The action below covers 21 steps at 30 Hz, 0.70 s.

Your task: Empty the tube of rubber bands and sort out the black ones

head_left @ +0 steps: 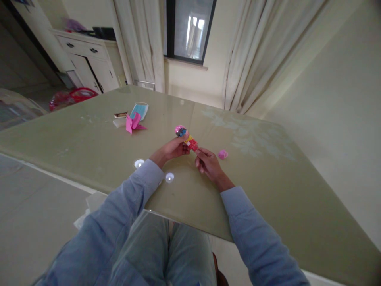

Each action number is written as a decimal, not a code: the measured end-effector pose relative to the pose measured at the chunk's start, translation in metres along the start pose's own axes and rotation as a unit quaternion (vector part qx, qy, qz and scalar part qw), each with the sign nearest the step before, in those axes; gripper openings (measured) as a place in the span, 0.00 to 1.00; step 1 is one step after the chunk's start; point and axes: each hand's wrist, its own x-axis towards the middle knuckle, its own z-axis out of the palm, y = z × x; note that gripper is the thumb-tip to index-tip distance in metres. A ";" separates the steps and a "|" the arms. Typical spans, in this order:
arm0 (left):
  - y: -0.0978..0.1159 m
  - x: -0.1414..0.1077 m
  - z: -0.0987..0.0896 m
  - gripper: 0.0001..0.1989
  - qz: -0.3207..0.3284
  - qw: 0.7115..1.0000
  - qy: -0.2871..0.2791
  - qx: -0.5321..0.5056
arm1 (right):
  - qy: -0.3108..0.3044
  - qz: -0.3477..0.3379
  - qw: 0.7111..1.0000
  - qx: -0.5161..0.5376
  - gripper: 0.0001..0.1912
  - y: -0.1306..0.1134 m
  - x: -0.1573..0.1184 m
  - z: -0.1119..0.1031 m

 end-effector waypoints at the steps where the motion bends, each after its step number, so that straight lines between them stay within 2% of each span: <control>1: 0.000 0.000 0.000 0.21 -0.001 1.000 0.001 0.000 | 0.009 -0.010 1.000 -0.012 0.21 0.000 -0.001 0.002; 10: 0.000 -0.003 0.007 0.22 0.020 1.000 0.001 0.004 | 0.093 -0.077 0.990 -0.067 0.17 0.000 -0.005 0.010; 16: -0.001 -0.001 0.006 0.23 0.028 1.000 0.006 0.013 | 0.121 -0.084 0.985 -0.091 0.16 0.000 -0.005 0.013; 21: 0.001 0.002 0.003 0.23 0.052 0.998 0.039 0.017 | 0.144 -0.082 0.980 -0.106 0.18 0.003 -0.002 0.010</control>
